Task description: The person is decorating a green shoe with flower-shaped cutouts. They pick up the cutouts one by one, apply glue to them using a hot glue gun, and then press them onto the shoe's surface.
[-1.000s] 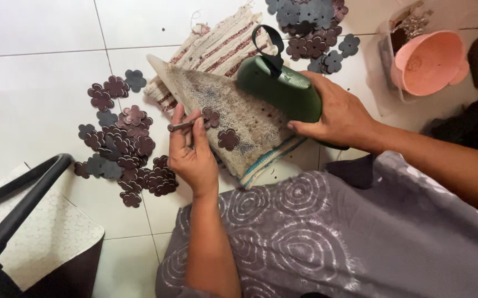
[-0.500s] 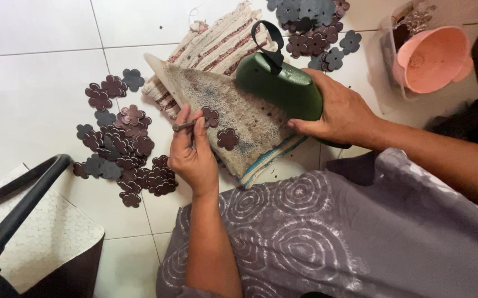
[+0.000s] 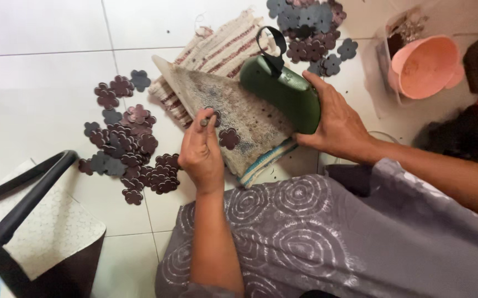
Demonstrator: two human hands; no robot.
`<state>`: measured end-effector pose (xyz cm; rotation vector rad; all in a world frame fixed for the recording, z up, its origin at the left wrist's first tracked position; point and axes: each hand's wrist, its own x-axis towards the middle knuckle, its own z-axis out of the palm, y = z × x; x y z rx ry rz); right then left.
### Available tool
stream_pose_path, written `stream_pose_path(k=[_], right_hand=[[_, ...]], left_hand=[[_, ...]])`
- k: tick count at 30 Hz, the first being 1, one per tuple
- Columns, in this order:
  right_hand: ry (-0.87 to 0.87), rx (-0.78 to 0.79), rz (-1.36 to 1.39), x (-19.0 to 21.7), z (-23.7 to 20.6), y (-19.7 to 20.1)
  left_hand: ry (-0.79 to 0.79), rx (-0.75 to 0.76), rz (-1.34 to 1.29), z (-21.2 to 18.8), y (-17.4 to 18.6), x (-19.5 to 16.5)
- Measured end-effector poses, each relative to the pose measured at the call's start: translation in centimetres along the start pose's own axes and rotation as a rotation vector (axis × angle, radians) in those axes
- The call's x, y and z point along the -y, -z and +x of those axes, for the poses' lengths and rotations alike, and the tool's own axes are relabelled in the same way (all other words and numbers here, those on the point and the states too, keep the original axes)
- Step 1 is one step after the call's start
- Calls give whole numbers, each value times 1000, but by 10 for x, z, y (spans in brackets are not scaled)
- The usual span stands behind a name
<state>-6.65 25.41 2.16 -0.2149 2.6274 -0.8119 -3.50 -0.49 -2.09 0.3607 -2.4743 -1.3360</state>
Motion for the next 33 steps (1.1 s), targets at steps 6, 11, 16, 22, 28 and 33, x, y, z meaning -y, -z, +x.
stream_pose_path(k=[6,11,16,22,28,33], right_hand=[[93,-10,-55,25,10,25],[321,28,232,68,-1,75],[721,-142,422,108,1,91],[461,109,-108,104,15,48],[278,222,89,99,16,42],[253,178,98,114,10,56]], left_hand=[[-146,-37,34,6,3,-2],[-148,-34,53,9,5,2],[-140,-36,70,10,2,4],[-19,96,100,9,3,7],[-95,19,-23,9,5,9],[-154,-11,-5,11,4,11]])
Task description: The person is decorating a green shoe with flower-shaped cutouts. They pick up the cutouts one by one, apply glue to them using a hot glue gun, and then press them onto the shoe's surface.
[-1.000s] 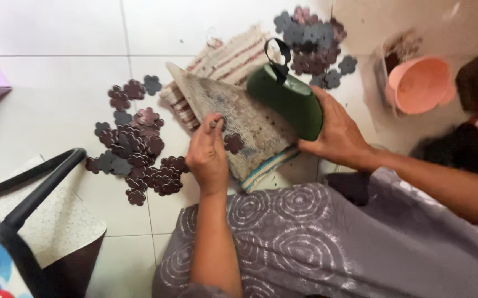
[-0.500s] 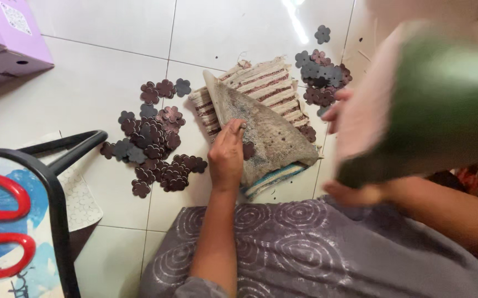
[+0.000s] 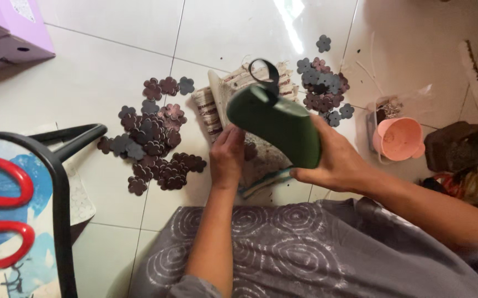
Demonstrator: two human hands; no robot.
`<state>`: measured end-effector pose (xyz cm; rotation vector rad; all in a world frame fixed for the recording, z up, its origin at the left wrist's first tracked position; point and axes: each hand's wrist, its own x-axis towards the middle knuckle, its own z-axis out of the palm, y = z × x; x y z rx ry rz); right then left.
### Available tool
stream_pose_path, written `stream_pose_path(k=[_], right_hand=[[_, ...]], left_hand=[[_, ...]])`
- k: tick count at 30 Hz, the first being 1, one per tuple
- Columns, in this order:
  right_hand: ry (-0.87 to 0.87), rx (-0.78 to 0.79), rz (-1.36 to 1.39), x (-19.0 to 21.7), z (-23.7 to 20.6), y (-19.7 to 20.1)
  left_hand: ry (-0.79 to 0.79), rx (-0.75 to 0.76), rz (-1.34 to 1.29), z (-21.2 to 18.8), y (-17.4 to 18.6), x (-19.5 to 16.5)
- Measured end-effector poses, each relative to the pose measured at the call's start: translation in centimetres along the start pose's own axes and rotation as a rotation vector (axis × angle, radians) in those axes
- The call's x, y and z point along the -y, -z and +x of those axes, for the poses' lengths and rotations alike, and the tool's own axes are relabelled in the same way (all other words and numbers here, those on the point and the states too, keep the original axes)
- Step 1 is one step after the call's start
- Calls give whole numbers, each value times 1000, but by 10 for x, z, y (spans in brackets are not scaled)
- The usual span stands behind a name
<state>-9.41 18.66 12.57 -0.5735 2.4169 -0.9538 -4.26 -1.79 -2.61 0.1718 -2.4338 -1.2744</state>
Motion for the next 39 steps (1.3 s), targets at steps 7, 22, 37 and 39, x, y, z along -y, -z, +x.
stream_pose_path(k=[7,22,37,39], right_hand=[[446,-237,-243,-12,-6,17],[6,-57,-68,7,-1,4],[-7,-81,-135,-54,-21,-18],[-74,-58,-164,-60,-28,-23]], left_hand=[[-23,-43,-23,3,-1,-2],[10,-2,-22,3,3,-1],[331,-72,-447,6,13,-8],[339,-66,-363,2,11,-11]])
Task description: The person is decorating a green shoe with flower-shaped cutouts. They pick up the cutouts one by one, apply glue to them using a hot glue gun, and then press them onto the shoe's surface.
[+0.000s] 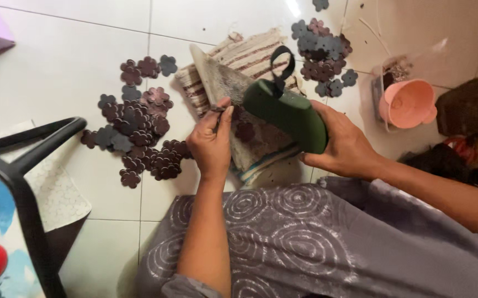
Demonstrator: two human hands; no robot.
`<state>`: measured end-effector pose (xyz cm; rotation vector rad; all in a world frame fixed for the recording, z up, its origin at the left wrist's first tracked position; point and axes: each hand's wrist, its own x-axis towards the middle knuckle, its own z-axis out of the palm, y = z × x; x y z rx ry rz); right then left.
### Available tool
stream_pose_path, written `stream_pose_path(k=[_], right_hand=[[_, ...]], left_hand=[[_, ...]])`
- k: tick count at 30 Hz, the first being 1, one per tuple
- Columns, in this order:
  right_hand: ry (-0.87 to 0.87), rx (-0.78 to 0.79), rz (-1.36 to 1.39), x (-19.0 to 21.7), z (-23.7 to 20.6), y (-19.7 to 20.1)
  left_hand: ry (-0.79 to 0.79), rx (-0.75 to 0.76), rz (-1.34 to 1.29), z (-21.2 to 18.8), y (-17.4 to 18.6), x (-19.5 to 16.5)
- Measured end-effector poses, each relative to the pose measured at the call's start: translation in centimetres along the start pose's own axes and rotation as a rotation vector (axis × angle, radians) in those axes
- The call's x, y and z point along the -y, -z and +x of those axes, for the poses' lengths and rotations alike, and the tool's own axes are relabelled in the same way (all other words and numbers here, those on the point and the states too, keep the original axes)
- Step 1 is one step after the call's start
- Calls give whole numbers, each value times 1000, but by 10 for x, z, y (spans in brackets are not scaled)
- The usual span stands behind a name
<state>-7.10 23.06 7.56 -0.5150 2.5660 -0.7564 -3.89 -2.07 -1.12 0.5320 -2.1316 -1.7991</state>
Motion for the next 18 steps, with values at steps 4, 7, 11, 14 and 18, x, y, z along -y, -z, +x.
stream_pose_path(k=[4,7,11,14,18], right_hand=[[88,-60,-96,-11,-4,-2],[118,-57,-153,-12,1,0],[170,-22,-268,-6,11,-3],[138,7,-311,-2,14,-8],[133,-15,-350,-4,14,-11]], left_hand=[[-192,-17,286,-1,-7,5],[-167,-22,322,0,-10,9],[-176,-35,306,0,-11,13],[-36,-52,152,0,-12,14],[199,-154,-253,10,-8,17]])
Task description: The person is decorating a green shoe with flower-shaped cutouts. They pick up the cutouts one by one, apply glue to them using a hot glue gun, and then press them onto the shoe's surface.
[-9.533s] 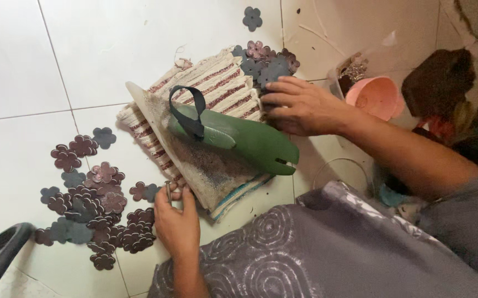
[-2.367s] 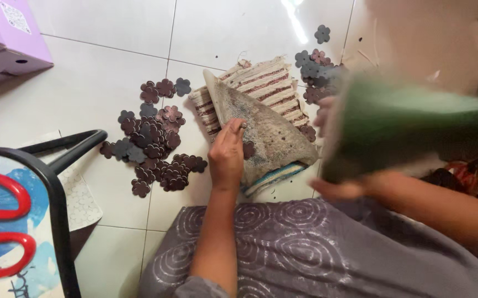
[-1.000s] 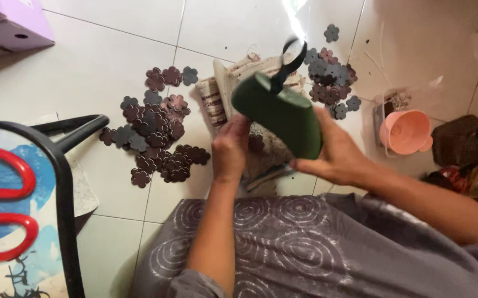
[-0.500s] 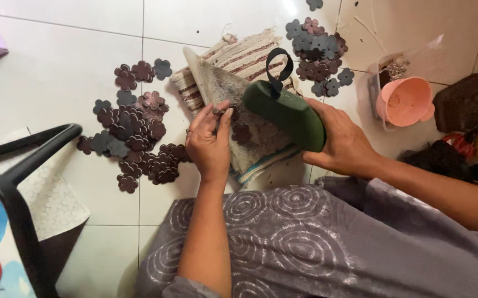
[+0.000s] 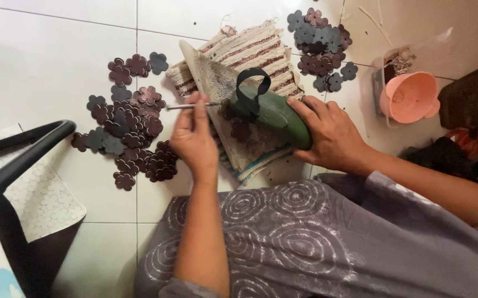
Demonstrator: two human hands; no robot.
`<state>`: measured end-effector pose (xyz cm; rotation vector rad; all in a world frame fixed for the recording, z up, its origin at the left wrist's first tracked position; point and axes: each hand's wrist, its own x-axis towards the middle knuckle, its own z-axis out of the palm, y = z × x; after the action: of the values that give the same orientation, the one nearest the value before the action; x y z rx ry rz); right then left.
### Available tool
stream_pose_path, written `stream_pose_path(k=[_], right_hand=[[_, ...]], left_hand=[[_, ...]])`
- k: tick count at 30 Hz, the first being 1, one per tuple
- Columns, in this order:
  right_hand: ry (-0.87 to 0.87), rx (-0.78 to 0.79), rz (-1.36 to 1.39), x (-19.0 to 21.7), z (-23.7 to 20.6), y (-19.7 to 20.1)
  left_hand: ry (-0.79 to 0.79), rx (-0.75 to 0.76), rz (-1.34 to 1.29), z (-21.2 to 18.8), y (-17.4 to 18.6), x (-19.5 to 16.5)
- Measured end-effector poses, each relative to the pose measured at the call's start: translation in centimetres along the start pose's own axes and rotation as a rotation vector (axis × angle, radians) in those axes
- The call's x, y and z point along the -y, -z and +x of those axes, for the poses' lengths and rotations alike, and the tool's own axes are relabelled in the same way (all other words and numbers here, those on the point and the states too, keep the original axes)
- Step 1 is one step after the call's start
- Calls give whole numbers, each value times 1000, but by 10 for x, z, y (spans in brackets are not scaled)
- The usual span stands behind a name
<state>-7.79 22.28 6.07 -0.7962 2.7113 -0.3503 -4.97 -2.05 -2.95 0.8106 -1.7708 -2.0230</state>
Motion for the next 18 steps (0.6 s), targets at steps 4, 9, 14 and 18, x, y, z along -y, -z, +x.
stream_pose_path(k=[4,9,14,18], right_hand=[[-40,64,367,-10,-1,0],[-354,83,695,-25,-9,-4],[-232,2,595,-36,-17,-19],[-225,32,674,-42,-19,-33]], left_hand=[[-101,-22,-172,-3,11,0],[-8,120,-6,-37,10,2],[-106,229,177,-48,13,7],[-22,259,144,-47,15,14]])
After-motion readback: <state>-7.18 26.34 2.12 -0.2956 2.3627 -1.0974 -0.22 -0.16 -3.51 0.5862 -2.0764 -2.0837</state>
